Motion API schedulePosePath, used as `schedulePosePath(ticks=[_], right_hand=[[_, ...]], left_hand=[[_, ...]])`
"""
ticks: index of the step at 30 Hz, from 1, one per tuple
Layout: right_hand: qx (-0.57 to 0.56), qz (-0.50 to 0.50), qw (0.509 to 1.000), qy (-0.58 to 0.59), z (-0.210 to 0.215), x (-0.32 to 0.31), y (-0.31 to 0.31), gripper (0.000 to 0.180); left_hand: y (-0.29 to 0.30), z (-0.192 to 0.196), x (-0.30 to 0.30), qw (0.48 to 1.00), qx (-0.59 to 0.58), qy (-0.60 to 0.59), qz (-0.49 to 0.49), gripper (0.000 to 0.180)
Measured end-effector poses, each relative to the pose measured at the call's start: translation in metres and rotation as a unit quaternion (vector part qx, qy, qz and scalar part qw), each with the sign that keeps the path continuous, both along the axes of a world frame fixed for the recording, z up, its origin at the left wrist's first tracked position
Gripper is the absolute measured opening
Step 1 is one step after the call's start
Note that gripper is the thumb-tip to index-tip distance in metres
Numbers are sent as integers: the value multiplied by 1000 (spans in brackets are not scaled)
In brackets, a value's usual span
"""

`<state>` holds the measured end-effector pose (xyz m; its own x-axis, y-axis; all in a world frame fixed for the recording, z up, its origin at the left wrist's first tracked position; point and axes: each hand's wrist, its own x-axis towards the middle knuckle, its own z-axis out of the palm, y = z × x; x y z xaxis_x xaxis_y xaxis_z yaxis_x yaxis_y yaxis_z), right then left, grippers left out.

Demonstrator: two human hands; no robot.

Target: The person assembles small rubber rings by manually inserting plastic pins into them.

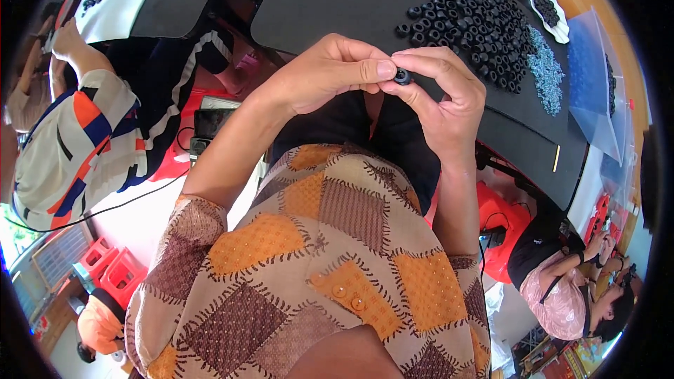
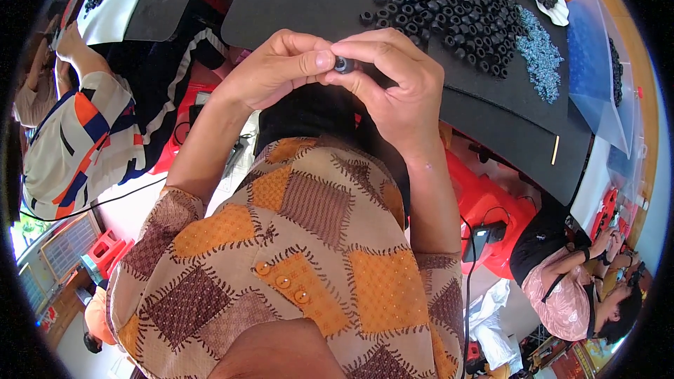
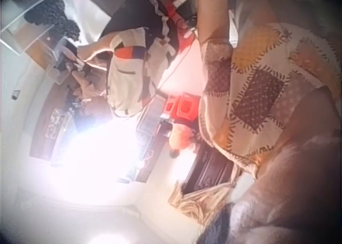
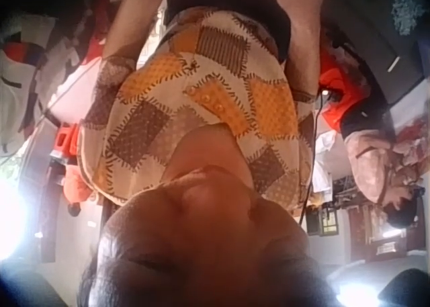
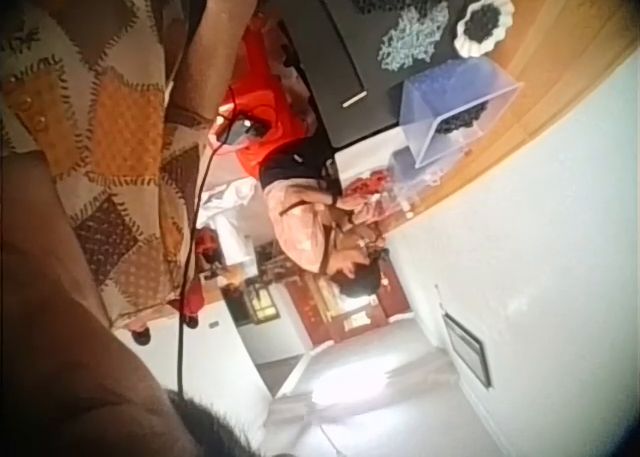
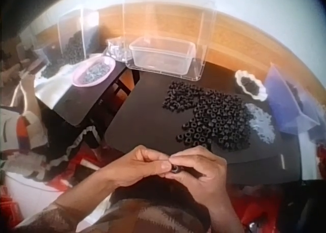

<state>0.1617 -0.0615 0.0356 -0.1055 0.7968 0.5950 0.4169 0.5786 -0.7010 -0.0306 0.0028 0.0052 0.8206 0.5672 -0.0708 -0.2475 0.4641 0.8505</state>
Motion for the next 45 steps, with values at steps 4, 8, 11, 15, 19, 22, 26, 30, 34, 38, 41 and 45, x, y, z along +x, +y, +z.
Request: schedulePosePath(ticks=[4, 8, 11, 15, 19, 22, 26, 30, 34, 38, 41, 45], right_hand=[[-31, -24, 999, 6, 4, -2, -6, 28], [-60, -22, 998, 21, 5, 4, -9, 27], [-99, -12, 995, 29, 11, 9, -9, 26], [-233, 21, 972, 26, 20, 33, -9, 27], [-228, -84, 970, -21, 45, 89, 0, 24], [-74, -278, 956, 53, 81, 168, 10, 25], [94, -441, 892, 37, 121, 304, 20, 33], [208, -591, 685, -372, 96, 325, 22, 35], [66, -467, 863, -179, 40, 234, 3, 17], [-41, -416, 907, -51, -11, 176, -21, 20], [-45, -436, 897, -65, -28, 180, -41, 21], [-58, -453, 888, -52, -28, 192, -49, 21]], left_hand=[[-4, 3, 5, 999, 40, 24, 15, 25], [-8, 9, 12, 994, 68, 85, 31, 29], [-6, 13, 11, 987, 100, 124, 16, 29], [-5, 15, 14, 978, 144, 151, 9, 29], [3, 21, 6, 982, 114, 139, 56, 33], [9, 20, 0, 979, 110, 137, 100, 33], [16, 17, 7, 969, 142, 126, 158, 33], [18, 12, 13, 948, 194, 145, 205, 27], [20, 8, 10, 938, 230, 165, 201, 26], [26, 19, 12, 910, 292, 243, 165, 30], [29, 30, 27, 848, 407, 315, 127, 24], [26, 41, 73, 701, 666, 201, 157, 14]])
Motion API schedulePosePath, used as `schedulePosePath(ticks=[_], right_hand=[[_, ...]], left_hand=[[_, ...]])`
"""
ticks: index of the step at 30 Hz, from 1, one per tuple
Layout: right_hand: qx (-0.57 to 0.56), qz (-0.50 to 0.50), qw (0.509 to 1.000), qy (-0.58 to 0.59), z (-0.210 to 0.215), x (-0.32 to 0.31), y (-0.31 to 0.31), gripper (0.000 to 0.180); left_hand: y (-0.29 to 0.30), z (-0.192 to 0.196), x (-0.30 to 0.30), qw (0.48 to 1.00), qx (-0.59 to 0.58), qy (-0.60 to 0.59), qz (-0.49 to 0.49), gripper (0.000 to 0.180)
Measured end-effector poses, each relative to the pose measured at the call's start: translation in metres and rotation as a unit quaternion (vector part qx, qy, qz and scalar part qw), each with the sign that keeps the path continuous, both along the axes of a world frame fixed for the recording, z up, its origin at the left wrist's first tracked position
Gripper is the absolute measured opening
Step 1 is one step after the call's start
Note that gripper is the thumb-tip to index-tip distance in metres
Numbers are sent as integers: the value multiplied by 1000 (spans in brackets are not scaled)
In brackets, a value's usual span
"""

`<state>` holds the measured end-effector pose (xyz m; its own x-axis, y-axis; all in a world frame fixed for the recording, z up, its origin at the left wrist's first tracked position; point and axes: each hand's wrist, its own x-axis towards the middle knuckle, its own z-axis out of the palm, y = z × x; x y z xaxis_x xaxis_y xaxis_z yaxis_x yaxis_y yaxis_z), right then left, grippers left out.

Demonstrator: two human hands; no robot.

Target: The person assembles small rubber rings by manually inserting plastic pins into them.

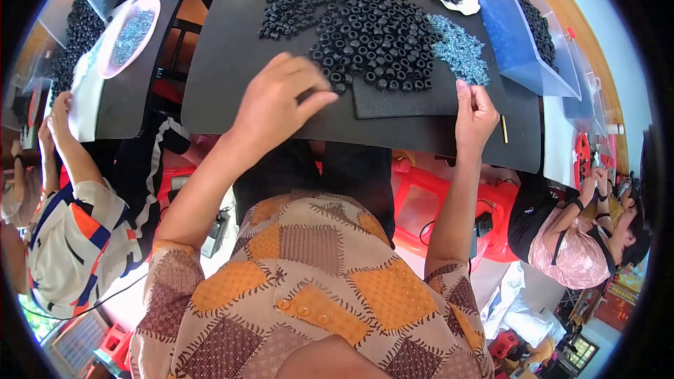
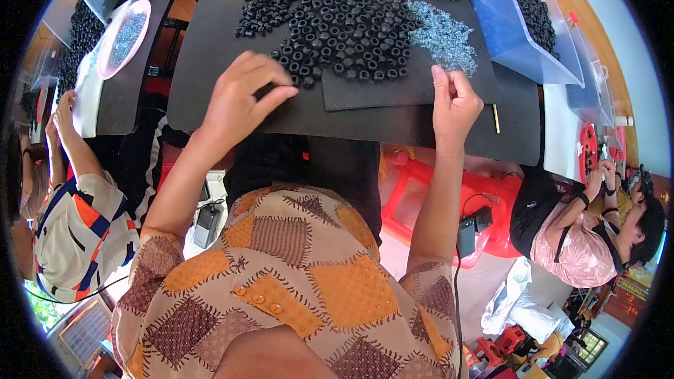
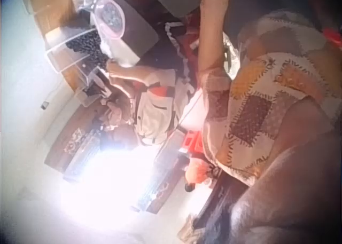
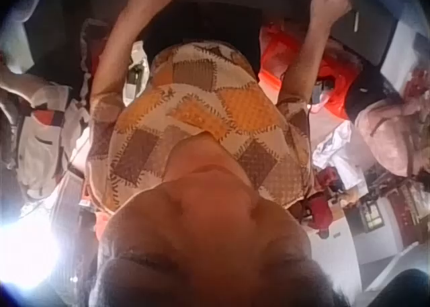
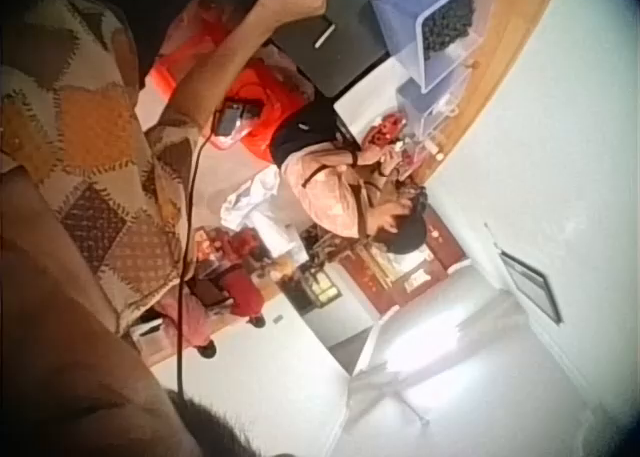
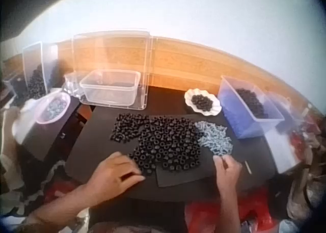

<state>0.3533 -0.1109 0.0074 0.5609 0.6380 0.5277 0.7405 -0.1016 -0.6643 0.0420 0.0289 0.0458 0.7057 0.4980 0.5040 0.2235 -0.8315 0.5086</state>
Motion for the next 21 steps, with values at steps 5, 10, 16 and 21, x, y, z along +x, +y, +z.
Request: schedulePosePath(ticks=[5, 10, 16, 21], right_hand=[[-38, 7, 995, -88, 11, 2, 4, 13], [-92, 54, 985, -138, 10, 12, 9, 16], [-129, 55, 977, -159, 14, 11, 19, 14], [-100, 57, 982, -148, 17, 15, 21, 13]], left_hand=[[13, -4, 47, 999, 45, 14, -4, 24], [22, -11, 61, 997, 49, 53, 17, 23], [30, -10, 48, 997, -66, -38, 28, 13], [31, -8, 3, 868, -457, -193, 21, 16]])
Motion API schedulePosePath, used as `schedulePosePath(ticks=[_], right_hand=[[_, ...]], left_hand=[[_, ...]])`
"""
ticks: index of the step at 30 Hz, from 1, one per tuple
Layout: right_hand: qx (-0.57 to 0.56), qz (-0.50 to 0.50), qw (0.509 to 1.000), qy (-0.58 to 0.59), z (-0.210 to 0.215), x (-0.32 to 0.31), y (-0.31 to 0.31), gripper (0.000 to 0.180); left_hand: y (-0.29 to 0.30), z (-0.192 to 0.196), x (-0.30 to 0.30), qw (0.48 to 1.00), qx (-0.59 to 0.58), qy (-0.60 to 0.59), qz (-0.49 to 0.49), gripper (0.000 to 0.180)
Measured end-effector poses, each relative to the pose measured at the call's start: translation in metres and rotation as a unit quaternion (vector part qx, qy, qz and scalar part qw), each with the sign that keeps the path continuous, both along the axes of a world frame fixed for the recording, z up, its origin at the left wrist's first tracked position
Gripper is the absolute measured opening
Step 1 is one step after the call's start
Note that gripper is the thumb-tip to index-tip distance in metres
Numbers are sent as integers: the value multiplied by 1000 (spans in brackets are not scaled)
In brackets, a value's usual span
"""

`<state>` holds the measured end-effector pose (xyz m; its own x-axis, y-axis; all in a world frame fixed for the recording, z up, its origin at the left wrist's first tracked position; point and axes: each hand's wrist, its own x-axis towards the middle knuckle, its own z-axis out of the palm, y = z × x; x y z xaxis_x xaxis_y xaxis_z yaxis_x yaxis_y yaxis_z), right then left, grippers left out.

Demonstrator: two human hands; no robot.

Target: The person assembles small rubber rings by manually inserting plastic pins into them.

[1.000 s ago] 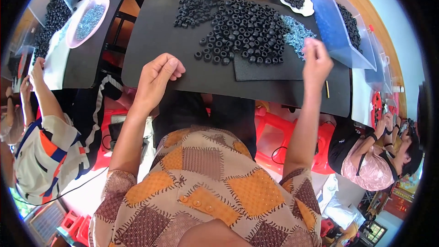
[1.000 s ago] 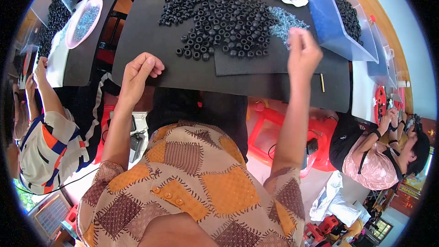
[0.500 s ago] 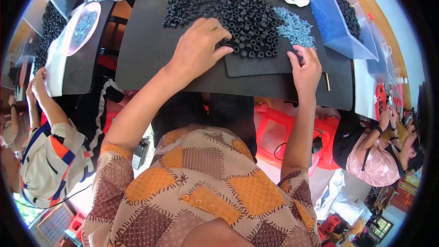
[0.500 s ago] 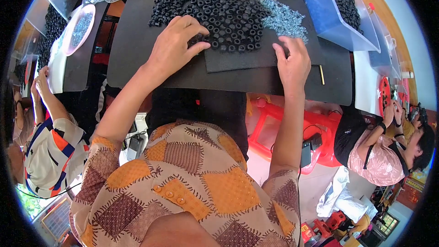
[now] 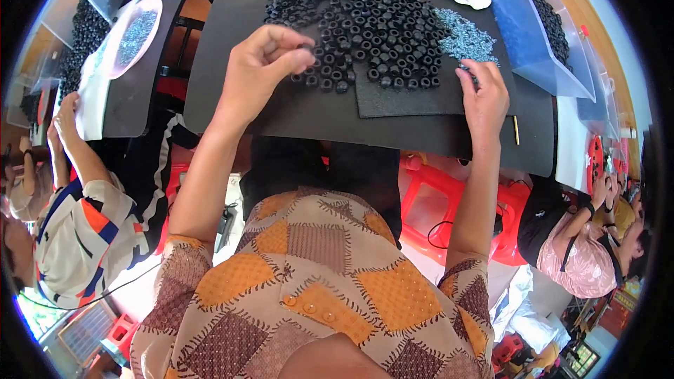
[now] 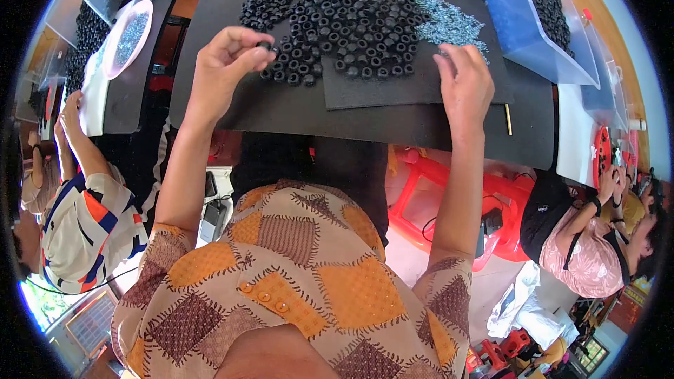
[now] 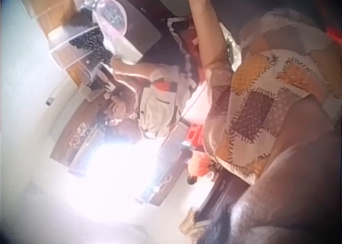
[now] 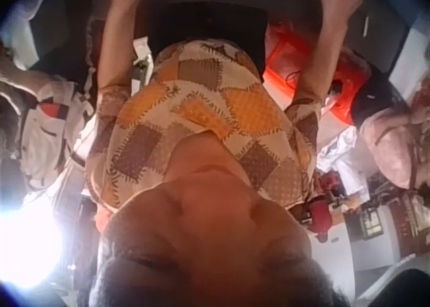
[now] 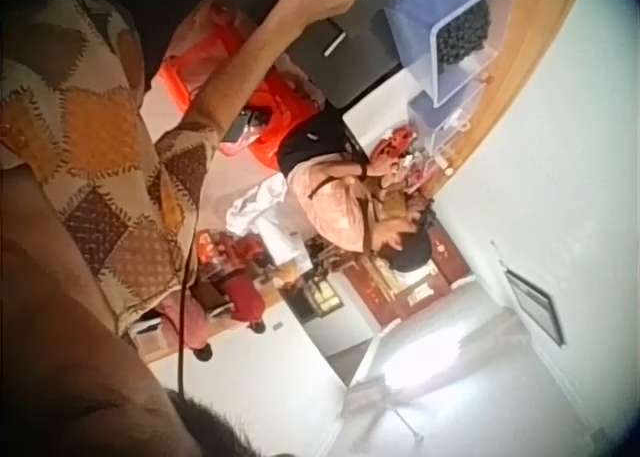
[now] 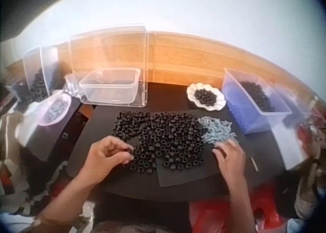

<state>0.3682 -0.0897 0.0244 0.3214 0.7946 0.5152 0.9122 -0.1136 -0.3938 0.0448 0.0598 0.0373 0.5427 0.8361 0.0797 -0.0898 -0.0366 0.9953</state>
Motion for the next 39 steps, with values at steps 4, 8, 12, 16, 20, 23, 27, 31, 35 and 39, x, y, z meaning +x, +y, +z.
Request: schedulePosePath(ticks=[4, 8, 12, 16, 20, 23, 27, 31, 35, 39], right_hand=[[-29, -40, 998, -48, -4, 10, -2, 11], [-26, 1, 1000, -16, -3, 13, -3, 9], [-36, 37, 997, -54, 0, 16, -2, 12], [-107, 22, 994, -1, 7, 16, 7, 10], [-133, 41, 990, -33, 5, 17, 8, 12], [-113, 62, 991, 26, 5, 11, 5, 14], [-71, 58, 995, -24, 6, 5, -1, 16], [15, 26, 994, 107, 3, -13, -8, 10], [61, 128, 915, 379, 15, -83, -3, 12], [91, 244, 894, 364, 17, -139, 11, 15]], left_hand=[[-12, -23, -36, 999, -31, -37, -11, 15], [-16, -33, -48, 997, -59, -57, -4, 17], [-18, -35, -45, 994, -79, -71, -5, 18], [-15, -37, -47, 987, -124, -101, -33, 19], [-16, -45, -49, 984, -120, -125, -37, 21], [-15, -42, -52, 971, -174, -157, -43, 22], [-16, -44, -51, 973, -153, -169, -38, 22], [-22, -41, -51, 966, -174, -180, -66, 22], [-36, -31, -41, 960, -182, -192, -88, 23], [-43, -24, -37, 963, -181, -180, -89, 26]])
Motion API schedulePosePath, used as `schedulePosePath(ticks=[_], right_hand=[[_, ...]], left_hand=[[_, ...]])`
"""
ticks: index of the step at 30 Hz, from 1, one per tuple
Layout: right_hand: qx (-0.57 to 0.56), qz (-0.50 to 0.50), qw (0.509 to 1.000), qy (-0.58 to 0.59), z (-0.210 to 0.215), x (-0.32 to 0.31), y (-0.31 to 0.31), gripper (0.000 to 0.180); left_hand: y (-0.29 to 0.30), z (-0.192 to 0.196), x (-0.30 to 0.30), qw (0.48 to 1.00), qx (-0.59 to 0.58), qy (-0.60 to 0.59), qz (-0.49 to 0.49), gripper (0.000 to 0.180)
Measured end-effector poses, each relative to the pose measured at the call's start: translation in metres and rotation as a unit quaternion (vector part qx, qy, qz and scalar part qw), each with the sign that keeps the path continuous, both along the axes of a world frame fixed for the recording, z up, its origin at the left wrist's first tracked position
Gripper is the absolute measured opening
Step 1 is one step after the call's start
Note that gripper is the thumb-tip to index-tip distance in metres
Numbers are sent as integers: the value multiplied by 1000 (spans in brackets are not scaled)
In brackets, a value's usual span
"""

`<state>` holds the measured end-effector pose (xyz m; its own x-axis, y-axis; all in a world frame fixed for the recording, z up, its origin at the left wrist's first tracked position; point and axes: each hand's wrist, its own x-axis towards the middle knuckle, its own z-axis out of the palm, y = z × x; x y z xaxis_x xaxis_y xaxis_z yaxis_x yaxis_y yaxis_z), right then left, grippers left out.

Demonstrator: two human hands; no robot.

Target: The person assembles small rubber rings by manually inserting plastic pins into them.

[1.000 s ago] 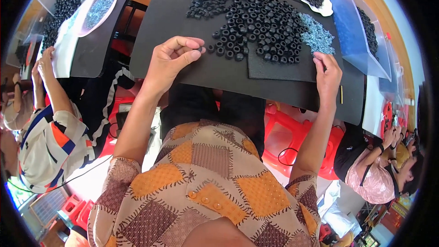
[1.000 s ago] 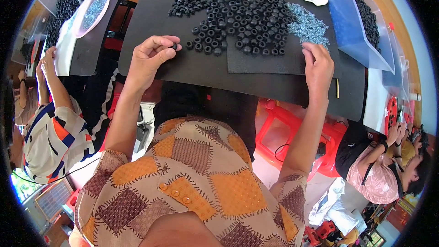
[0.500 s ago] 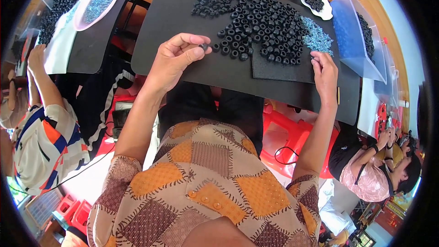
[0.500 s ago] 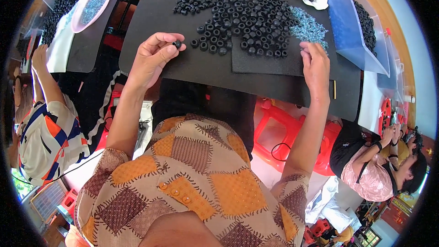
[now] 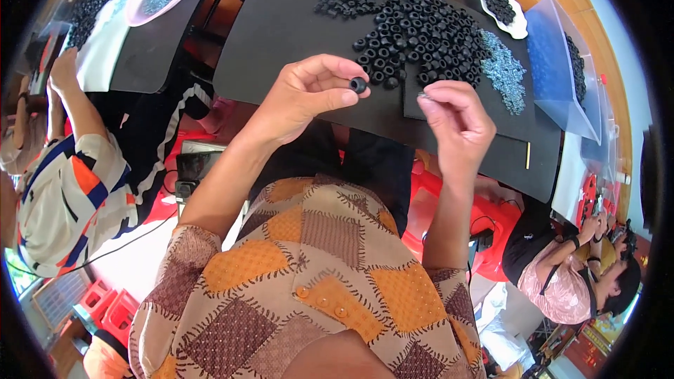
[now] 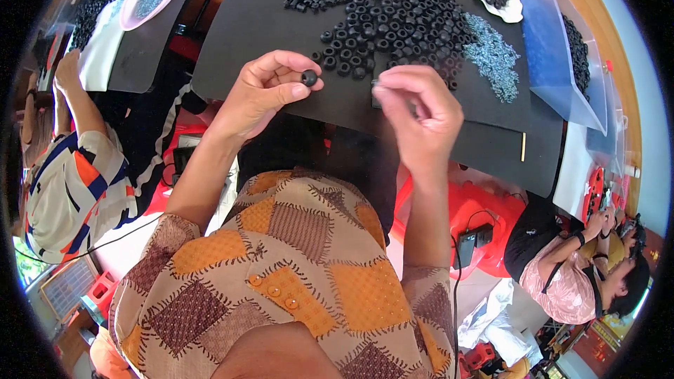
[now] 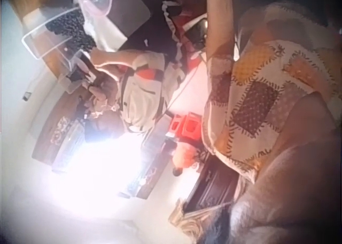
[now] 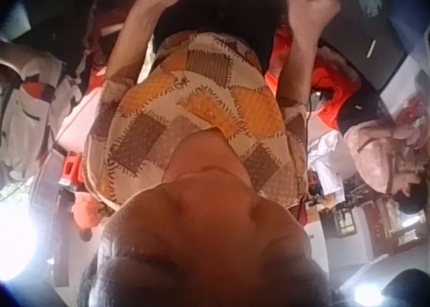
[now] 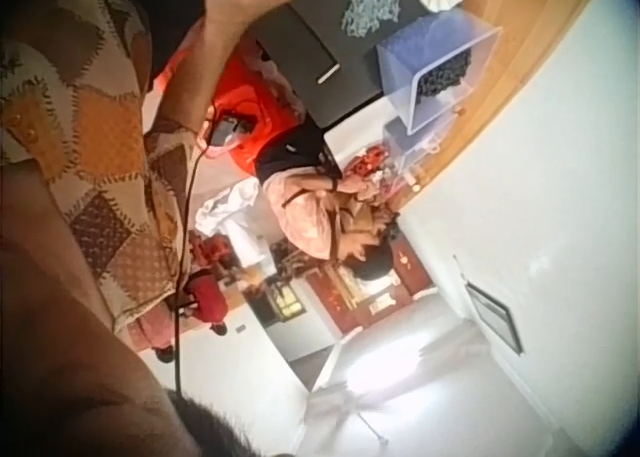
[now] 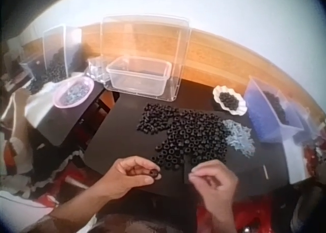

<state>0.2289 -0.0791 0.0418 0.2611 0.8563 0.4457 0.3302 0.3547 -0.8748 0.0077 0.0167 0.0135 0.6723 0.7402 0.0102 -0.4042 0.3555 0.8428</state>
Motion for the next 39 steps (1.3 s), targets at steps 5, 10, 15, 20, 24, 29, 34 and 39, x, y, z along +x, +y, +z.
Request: schedulePosePath(ticks=[5, 10, 15, 20, 24, 29, 34, 39], right_hand=[[1, 75, 996, 50, 5, -38, 11, 16], [-14, 104, 993, 48, 3, -45, 13, 17], [3, 74, 996, 45, 3, -46, 12, 16], [13, 81, 996, 47, 3, -57, 11, 15], [4, 113, 993, 22, 3, -65, 14, 15], [12, 83, 996, 14, 2, -58, 19, 13], [20, 63, 998, -16, 4, -59, 17, 12], [60, 20, 988, -140, 10, -63, 16, 17]], left_hand=[[-5, 4, -5, 999, 24, 37, 6, 27], [-7, 5, -10, 995, 81, 55, 23, 27], [-8, 4, -15, 997, 52, 52, 9, 25], [-12, -1, -16, 997, -61, -42, 14, 26], [-13, -12, -17, 996, -69, -58, -6, 29], [-14, 0, -17, 987, -137, -85, -9, 26], [-16, -5, -17, 991, -116, -69, -1, 22], [-19, -13, -12, 994, -78, -74, 26, 25]])
